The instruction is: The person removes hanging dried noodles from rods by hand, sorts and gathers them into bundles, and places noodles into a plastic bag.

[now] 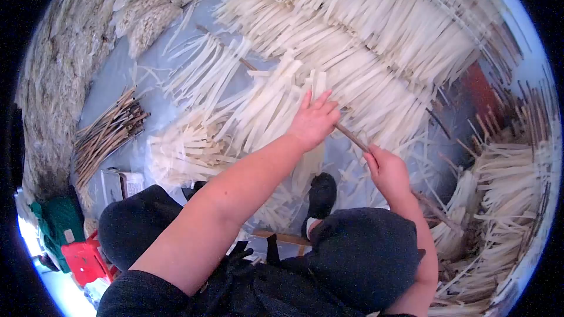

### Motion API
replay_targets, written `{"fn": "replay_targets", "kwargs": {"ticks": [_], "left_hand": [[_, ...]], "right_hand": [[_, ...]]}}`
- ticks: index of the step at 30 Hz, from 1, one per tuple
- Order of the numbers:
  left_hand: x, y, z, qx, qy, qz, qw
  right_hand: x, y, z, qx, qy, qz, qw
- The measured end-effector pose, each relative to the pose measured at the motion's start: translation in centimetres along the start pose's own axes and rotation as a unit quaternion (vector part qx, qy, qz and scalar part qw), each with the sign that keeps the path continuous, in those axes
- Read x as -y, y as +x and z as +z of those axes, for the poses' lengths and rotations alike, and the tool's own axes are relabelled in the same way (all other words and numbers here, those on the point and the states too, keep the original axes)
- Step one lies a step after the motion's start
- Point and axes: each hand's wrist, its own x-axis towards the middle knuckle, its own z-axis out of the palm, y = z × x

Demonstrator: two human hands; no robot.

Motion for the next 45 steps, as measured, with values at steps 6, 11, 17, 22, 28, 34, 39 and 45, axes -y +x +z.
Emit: {"fn": "replay_targets", "kwargs": {"ticks": [6, 11, 17, 22, 28, 34, 39, 45], "left_hand": [[0.5, -1.8, -1.7, 0.031, 0.000, -0.026, 0.999], [1.9, -3.3, -3.1, 0.021, -0.022, -0.043, 0.999], [3.3, -4.7, -5.3, -0.004, -0.033, -0.041, 0.999], [4.6, -5.0, -5.9, -0.012, -0.013, -0.046, 0.999], [4.8, -4.8, -6.7, -0.081, -0.005, -0.047, 0.996], [7.5, -7.0, -8.4, -0.105, -0.021, -0.038, 0.994], [9.2, -9.1, -7.4, -0.100, -0.052, 0.001, 0.994], [7.0, -8.6, -4.2, -0.083, -0.066, 0.023, 0.994]], "right_hand": [[1.6, -4.4, -5.4, 0.075, 0.014, 0.085, 0.993], [3.1, -9.2, -9.3, 0.052, -0.052, 0.077, 0.994], [7.5, -12.1, -15.8, 0.057, -0.099, 0.095, 0.989], [8.6, -11.6, -18.7, 0.124, -0.035, 0.181, 0.975], [17.9, -1.2, -16.1, 0.305, -0.042, 0.201, 0.930], [20.8, 5.1, -3.6, 0.280, -0.047, 0.163, 0.945], [20.3, 1.1, -1.6, 0.315, 0.298, 0.354, 0.828], [16.7, -6.0, -1.6, 0.126, -0.101, 0.022, 0.987]]}}
